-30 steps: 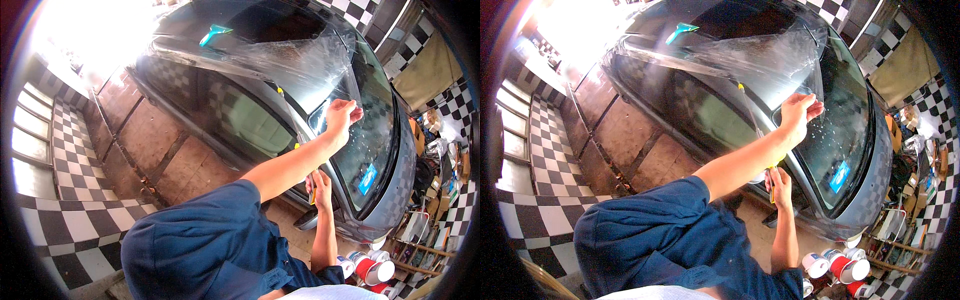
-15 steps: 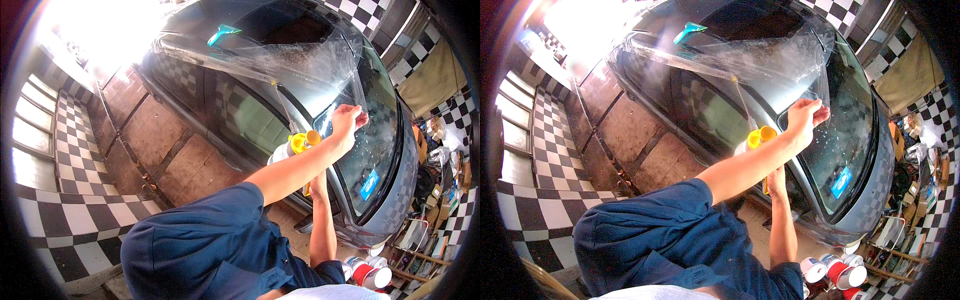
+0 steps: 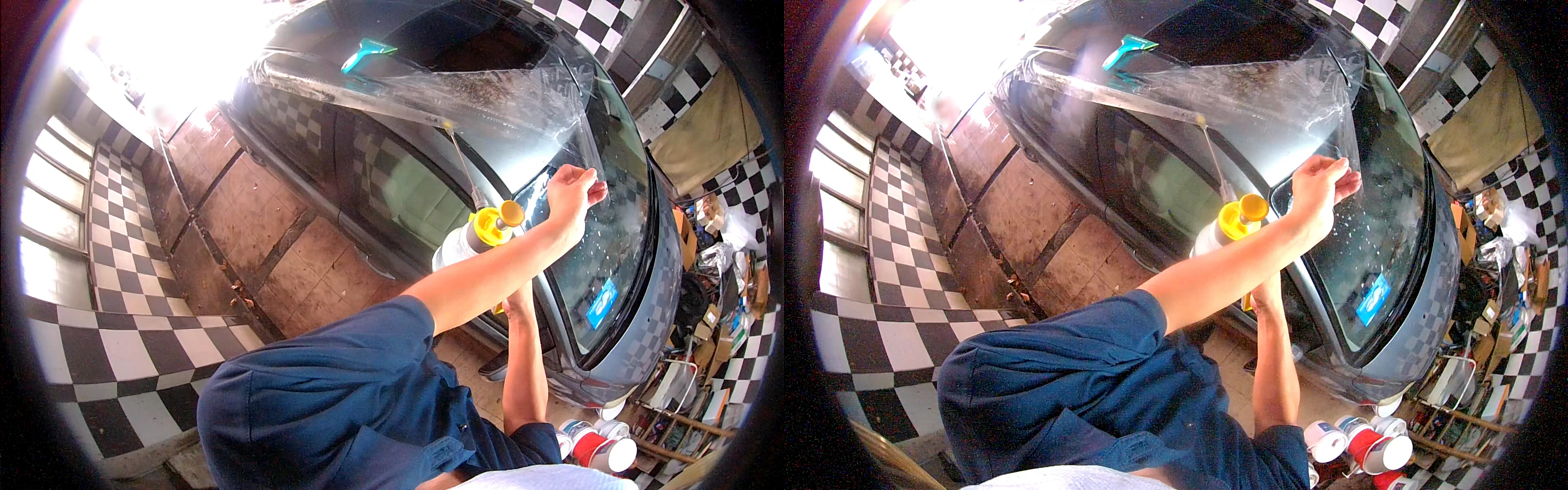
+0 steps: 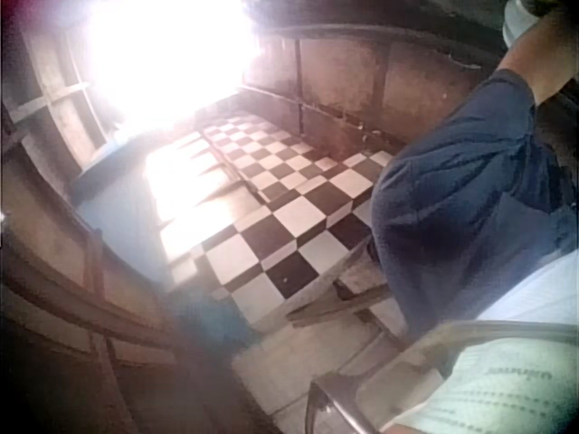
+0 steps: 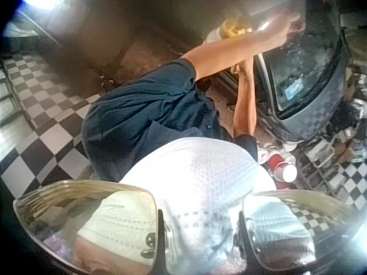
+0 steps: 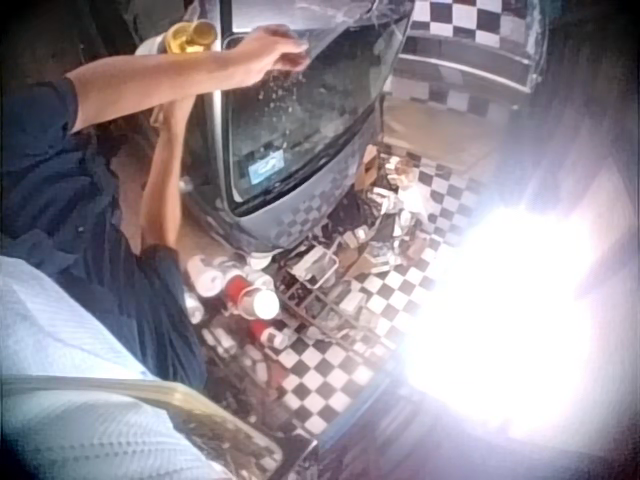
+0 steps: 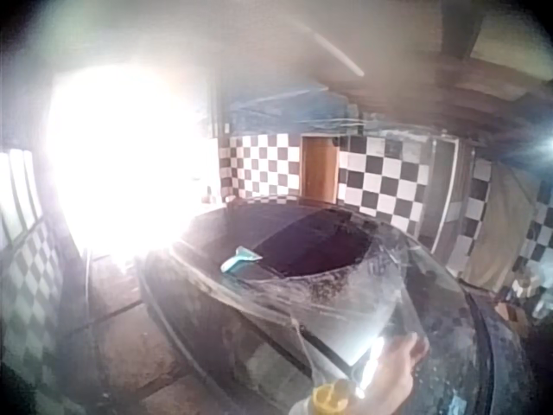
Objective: The person applies a transparent protective film to a car's rear windshield. They spray liquid onto the glass, position the film, and use a squeegee to smooth it out and remove bubbles.
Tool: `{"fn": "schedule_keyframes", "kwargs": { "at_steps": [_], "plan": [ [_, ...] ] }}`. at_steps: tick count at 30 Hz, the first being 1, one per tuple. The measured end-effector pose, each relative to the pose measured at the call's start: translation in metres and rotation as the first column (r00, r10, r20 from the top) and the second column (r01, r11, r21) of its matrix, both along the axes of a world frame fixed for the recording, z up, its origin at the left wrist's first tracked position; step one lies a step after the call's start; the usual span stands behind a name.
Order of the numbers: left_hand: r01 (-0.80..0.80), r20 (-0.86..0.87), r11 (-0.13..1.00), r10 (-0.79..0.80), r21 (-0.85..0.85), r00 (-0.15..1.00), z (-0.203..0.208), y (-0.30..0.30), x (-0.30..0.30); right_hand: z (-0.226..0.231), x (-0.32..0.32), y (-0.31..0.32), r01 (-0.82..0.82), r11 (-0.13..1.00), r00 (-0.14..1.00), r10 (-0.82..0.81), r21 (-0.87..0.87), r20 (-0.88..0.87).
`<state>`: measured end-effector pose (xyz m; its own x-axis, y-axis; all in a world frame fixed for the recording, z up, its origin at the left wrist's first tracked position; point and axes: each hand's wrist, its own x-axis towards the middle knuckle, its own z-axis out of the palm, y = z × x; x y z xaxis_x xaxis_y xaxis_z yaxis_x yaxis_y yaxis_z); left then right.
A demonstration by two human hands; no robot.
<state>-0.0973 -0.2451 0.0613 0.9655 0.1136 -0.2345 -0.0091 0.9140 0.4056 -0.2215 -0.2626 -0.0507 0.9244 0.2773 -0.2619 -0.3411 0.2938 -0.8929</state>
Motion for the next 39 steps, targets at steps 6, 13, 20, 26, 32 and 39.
{"fn": "schedule_keyframes", "kwargs": {
  "at_steps": [6,13,20,26,32,39],
  "plan": [
    [0.001,0.042,1.0,-0.002,0.018,0.999,0.012,-0.002,0.004,-0.02,0.009,-0.007,0.014,0.999,0.999,-0.012,0.049,-0.033],
    [0.007,0.027,1.0,-0.007,0.023,1.0,0.013,-0.001,0.005,-0.018,0.011,-0.001,-0.036,0.99,0.999,0.036,0.136,0.002],
    [0.003,0.044,1.0,-0.003,0.008,0.999,0.012,-0.003,0.007,-0.035,0.018,-0.001,-0.066,0.983,0.994,0.08,0.172,-0.078],
    [0.006,0.045,1.0,-0.006,0.011,0.999,0.008,-0.003,0.007,-0.025,0.013,0.0,-0.136,0.981,0.991,0.135,0.137,0.012],
    [-0.002,0.026,1.0,0.001,0.021,1.0,0.006,-0.002,0.005,-0.012,0.007,0.0,-0.085,0.995,0.996,0.084,0.059,0.015],
    [0.022,0.012,0.999,-0.022,0.026,1.0,-0.007,-0.002,0.001,0.017,-0.014,0.003,0.112,0.993,0.991,-0.11,-0.023,0.072]
  ]
}}
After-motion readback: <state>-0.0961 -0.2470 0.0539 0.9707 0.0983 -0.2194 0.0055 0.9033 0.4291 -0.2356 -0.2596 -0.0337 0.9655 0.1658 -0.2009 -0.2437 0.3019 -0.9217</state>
